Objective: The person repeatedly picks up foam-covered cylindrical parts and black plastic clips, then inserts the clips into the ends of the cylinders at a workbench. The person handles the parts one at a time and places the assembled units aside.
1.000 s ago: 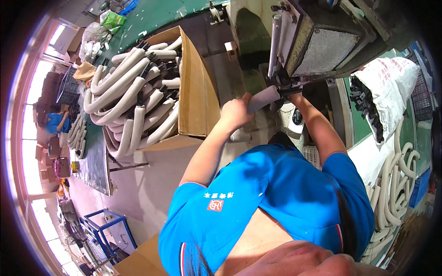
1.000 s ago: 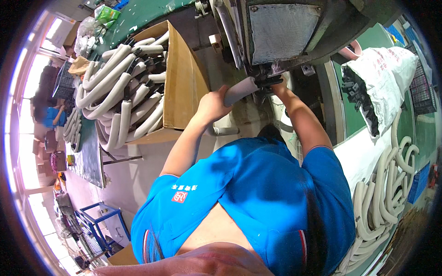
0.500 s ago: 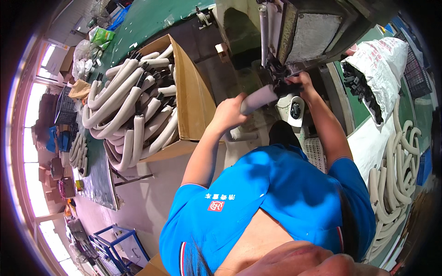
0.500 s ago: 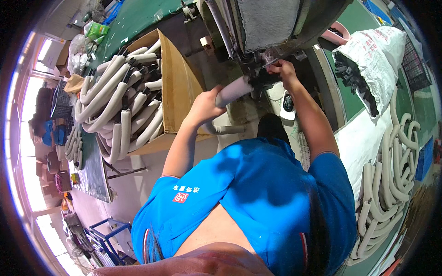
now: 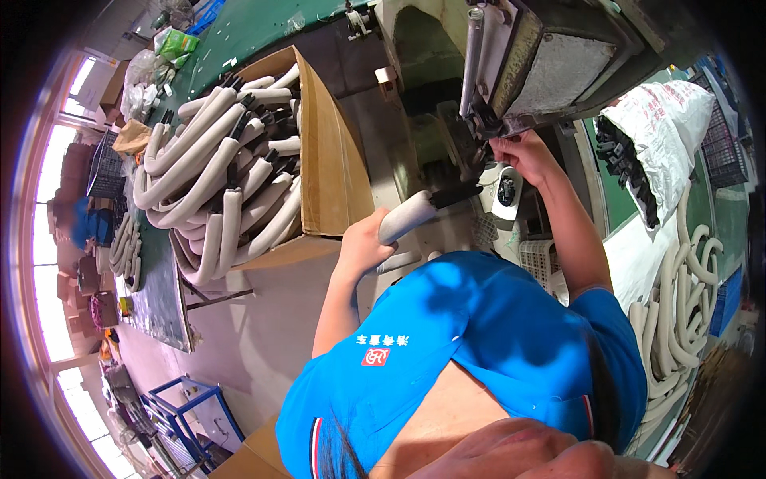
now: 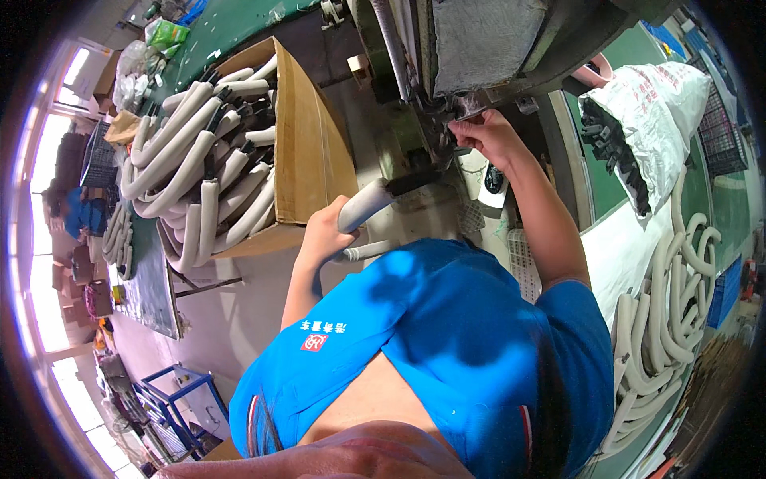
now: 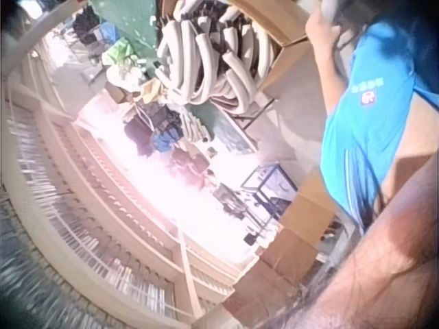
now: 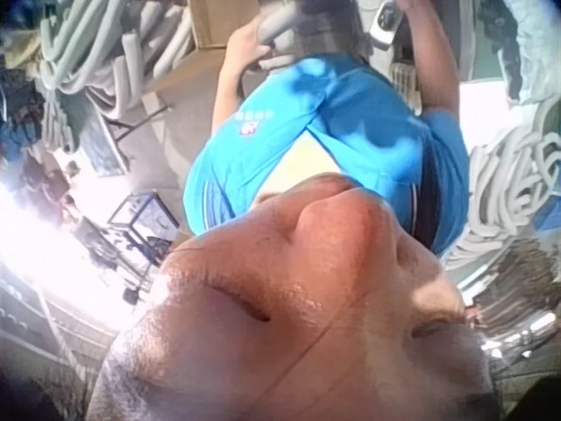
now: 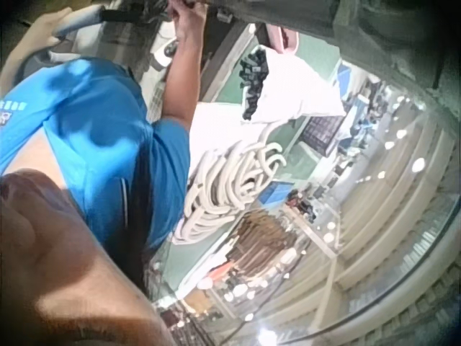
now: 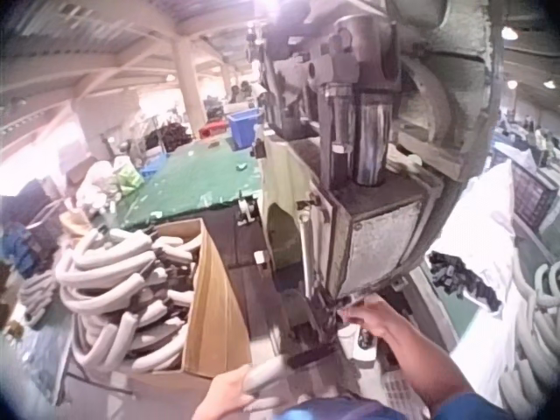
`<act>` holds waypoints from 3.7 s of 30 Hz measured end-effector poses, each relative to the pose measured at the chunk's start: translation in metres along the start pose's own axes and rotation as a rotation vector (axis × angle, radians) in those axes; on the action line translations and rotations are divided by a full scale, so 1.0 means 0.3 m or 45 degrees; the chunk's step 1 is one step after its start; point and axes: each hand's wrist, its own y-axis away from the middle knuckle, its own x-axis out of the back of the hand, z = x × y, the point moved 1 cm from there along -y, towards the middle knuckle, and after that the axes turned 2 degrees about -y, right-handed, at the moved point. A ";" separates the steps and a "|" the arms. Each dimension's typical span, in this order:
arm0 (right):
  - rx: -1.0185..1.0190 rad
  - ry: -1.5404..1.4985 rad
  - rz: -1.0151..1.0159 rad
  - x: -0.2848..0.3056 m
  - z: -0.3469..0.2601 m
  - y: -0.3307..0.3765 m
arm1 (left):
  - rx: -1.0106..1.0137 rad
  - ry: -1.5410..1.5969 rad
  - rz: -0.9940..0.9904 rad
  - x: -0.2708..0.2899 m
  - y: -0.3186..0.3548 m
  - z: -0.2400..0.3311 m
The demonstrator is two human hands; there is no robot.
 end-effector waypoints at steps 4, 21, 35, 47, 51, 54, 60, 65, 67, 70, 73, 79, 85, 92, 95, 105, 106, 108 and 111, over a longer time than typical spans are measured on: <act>0.141 0.259 -0.016 -0.047 -0.026 0.023 | 0.019 0.078 0.060 -0.009 0.014 0.025; 0.239 0.268 -0.412 -0.094 -0.053 0.448 | -0.456 -0.378 -0.134 -0.110 0.007 0.287; 0.168 0.326 -0.354 -0.056 0.034 0.585 | -0.377 -0.402 -0.465 -0.251 0.059 0.452; 0.265 -0.493 0.468 0.149 -0.006 0.447 | 0.084 0.488 0.582 -0.193 0.010 0.348; -0.169 -0.161 0.822 0.325 0.193 0.490 | 0.338 1.682 0.665 -0.112 0.043 0.118; -0.110 -0.945 -0.097 0.253 0.207 0.553 | 0.651 1.944 0.521 -0.229 0.028 -0.026; -0.104 -0.704 -0.338 0.127 0.221 0.554 | 0.264 0.710 0.119 -0.560 -0.168 0.090; -0.101 -0.043 -0.291 0.152 0.241 0.566 | -0.308 0.976 -0.561 -0.530 -0.273 0.711; -0.041 0.014 -0.293 0.163 0.240 0.579 | -0.114 0.889 -0.461 -0.554 -0.288 0.745; 0.831 0.957 -0.353 0.347 0.152 0.541 | -0.207 1.087 -0.402 -0.532 -0.271 0.717; 0.792 1.737 0.379 0.752 0.173 0.359 | -0.165 1.258 -0.484 -0.445 -0.221 0.720; -0.060 2.120 1.297 1.188 0.036 0.265 | -0.284 1.480 -0.580 -0.326 -0.159 0.681; -0.208 1.627 1.400 1.519 0.214 0.258 | -0.454 1.568 -0.950 -0.287 -0.223 0.710; 0.452 0.225 0.897 1.006 0.019 0.391 | -0.529 1.742 -0.864 -0.337 -0.213 0.730; 0.841 0.083 0.306 0.467 -0.163 0.546 | -0.552 1.601 -0.804 -0.359 -0.214 0.782; 1.551 0.815 0.237 0.079 -0.229 0.645 | -0.466 1.526 -0.711 -0.315 -0.137 0.824; 1.544 0.779 0.177 0.077 -0.231 0.644 | -0.507 1.500 -0.663 -0.314 -0.129 0.830; 1.515 0.733 0.109 0.058 -0.237 0.646 | -0.591 1.427 -0.602 -0.306 -0.119 0.824; 1.413 0.554 -0.071 0.042 -0.231 0.638 | -0.696 1.302 -0.548 -0.301 -0.099 0.791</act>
